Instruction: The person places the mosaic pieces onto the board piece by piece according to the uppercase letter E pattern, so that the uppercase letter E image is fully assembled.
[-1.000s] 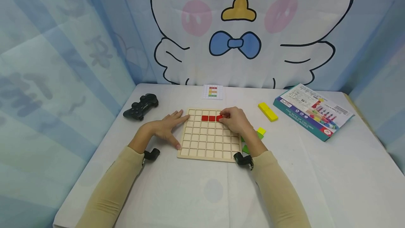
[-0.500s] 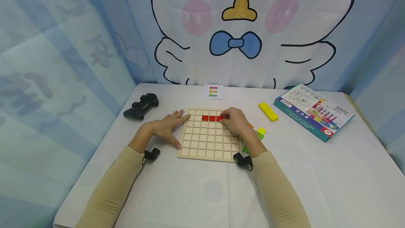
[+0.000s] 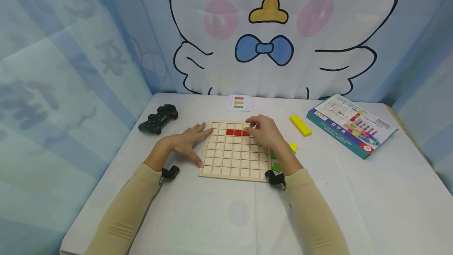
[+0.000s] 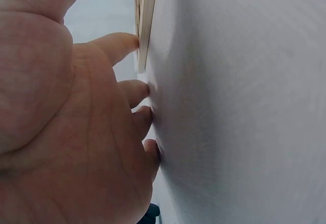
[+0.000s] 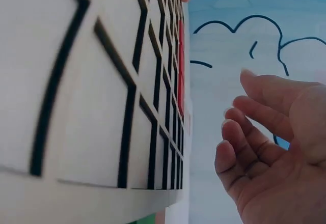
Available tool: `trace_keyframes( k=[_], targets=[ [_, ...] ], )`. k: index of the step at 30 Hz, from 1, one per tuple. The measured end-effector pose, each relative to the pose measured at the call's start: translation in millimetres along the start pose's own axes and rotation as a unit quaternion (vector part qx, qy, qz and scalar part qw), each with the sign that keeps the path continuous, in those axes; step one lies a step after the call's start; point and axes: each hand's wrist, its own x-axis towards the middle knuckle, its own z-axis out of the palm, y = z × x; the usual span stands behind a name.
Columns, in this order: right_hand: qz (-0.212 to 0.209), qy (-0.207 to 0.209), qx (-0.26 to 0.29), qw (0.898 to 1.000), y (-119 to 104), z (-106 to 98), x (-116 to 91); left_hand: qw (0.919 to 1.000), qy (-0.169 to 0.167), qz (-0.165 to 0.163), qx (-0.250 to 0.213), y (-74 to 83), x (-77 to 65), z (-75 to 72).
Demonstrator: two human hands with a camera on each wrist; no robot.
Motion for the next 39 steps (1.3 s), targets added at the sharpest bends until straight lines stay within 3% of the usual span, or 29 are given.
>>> trace_keyframes(
  k=[14, 22, 32, 39],
  targets=[
    [0.002, 0.004, -0.017, 1.000, -1.9, -21.9, -10.7, 1.0000, -0.002, -0.005, -0.001, 2.1, -0.4, -0.7],
    [0.015, -0.010, -0.034, 0.999, 14.3, -38.4, -21.9, 1.0000, 0.001, 0.004, 0.004, 2.5, -1.1, 0.3],
    [0.022, -0.020, -0.039, 0.999, 35.4, -66.5, -33.6, 1.0000, 0.000, -0.008, -0.002, 3.6, -1.2, -1.1],
    [0.035, -0.052, -0.054, 0.997, 47.4, -77.8, -35.5, 1.0000, 0.002, -0.008, -0.004, 2.7, -0.2, 0.0]
  ],
)
